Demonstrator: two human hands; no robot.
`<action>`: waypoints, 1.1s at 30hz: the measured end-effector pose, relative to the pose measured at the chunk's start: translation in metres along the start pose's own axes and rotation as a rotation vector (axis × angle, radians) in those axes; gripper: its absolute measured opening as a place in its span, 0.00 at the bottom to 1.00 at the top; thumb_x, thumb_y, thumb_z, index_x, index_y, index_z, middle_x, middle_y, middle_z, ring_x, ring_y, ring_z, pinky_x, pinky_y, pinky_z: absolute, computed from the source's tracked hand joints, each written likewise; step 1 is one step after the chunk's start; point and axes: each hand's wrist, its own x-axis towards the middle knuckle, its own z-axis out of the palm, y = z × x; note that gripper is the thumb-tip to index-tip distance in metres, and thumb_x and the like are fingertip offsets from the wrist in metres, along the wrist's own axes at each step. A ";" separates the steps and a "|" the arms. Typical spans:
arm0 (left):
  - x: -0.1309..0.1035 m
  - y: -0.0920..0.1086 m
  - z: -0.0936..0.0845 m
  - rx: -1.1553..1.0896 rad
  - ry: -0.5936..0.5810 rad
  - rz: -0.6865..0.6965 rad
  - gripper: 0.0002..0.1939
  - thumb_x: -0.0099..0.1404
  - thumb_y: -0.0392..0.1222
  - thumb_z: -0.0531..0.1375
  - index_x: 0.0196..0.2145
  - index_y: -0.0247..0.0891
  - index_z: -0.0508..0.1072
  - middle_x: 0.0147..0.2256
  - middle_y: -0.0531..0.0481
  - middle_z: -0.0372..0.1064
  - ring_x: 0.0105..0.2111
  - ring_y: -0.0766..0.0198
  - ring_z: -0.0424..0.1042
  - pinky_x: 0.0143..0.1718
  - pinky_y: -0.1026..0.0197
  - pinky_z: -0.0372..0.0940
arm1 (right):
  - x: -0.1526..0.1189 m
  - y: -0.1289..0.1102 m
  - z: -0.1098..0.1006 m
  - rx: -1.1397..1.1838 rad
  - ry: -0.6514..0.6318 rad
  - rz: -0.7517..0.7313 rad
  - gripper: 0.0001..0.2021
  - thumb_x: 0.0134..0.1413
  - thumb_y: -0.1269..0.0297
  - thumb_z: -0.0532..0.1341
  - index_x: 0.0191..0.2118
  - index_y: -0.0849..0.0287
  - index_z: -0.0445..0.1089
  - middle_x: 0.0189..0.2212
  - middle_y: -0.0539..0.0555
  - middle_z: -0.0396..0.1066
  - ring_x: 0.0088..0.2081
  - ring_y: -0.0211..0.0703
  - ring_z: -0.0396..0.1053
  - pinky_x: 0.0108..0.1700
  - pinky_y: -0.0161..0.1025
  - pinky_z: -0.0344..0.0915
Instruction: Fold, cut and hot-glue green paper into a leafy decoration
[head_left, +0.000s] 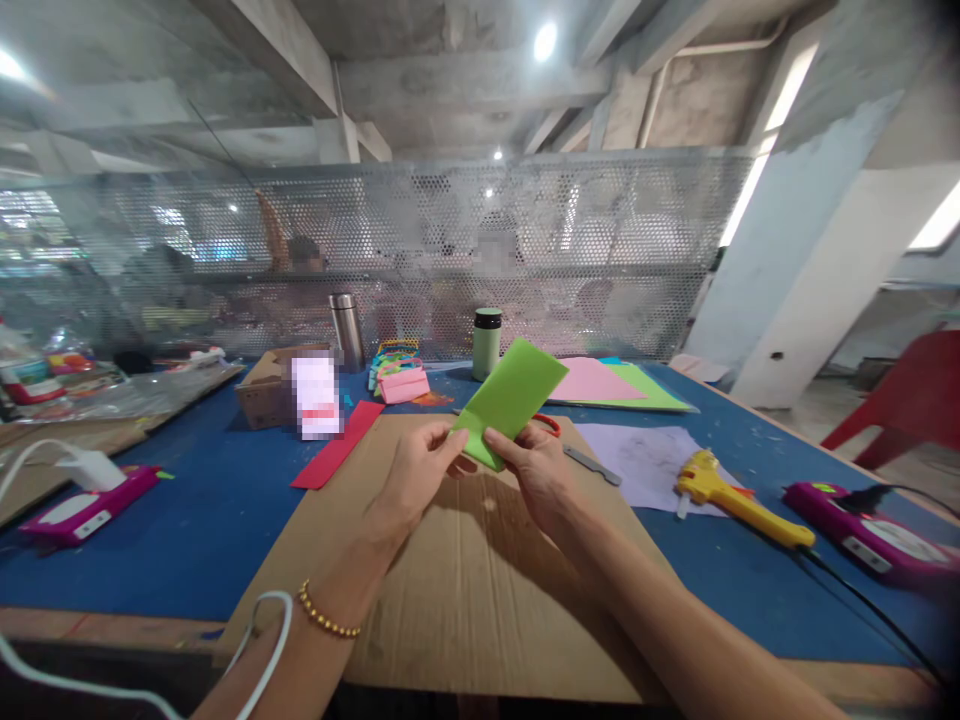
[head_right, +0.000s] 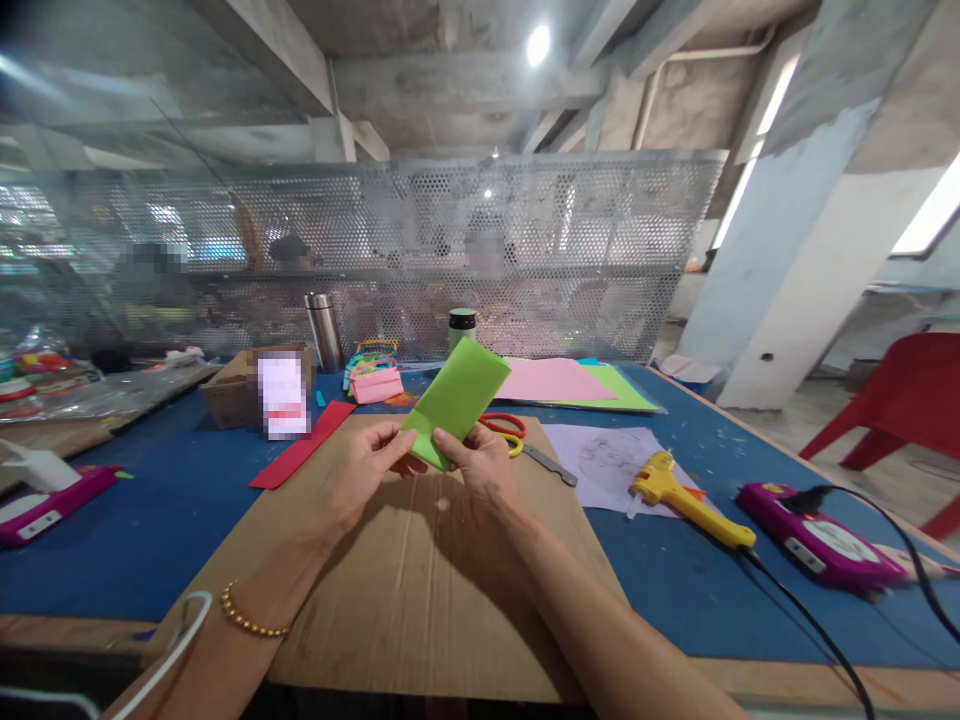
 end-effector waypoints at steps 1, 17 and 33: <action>0.000 -0.002 0.000 0.027 -0.003 0.017 0.15 0.61 0.50 0.62 0.32 0.34 0.74 0.26 0.46 0.75 0.25 0.62 0.75 0.27 0.62 0.67 | 0.000 0.001 0.001 0.014 -0.003 0.001 0.17 0.36 0.54 0.76 0.31 0.60 0.78 0.27 0.52 0.78 0.26 0.40 0.67 0.31 0.39 0.60; -0.004 0.011 0.001 -0.018 0.094 -0.073 0.11 0.58 0.44 0.64 0.24 0.34 0.75 0.23 0.46 0.75 0.22 0.66 0.71 0.26 0.64 0.62 | 0.004 0.007 0.006 0.126 0.006 -0.066 0.14 0.34 0.58 0.77 0.30 0.57 0.80 0.29 0.51 0.80 0.30 0.43 0.71 0.40 0.42 0.65; 0.001 0.017 -0.014 0.146 -0.076 0.019 0.15 0.57 0.51 0.64 0.32 0.35 0.78 0.31 0.47 0.75 0.29 0.63 0.68 0.28 0.63 0.58 | 0.000 -0.005 0.003 -0.028 -0.137 -0.008 0.12 0.36 0.57 0.76 0.28 0.56 0.79 0.28 0.51 0.79 0.32 0.47 0.72 0.38 0.42 0.67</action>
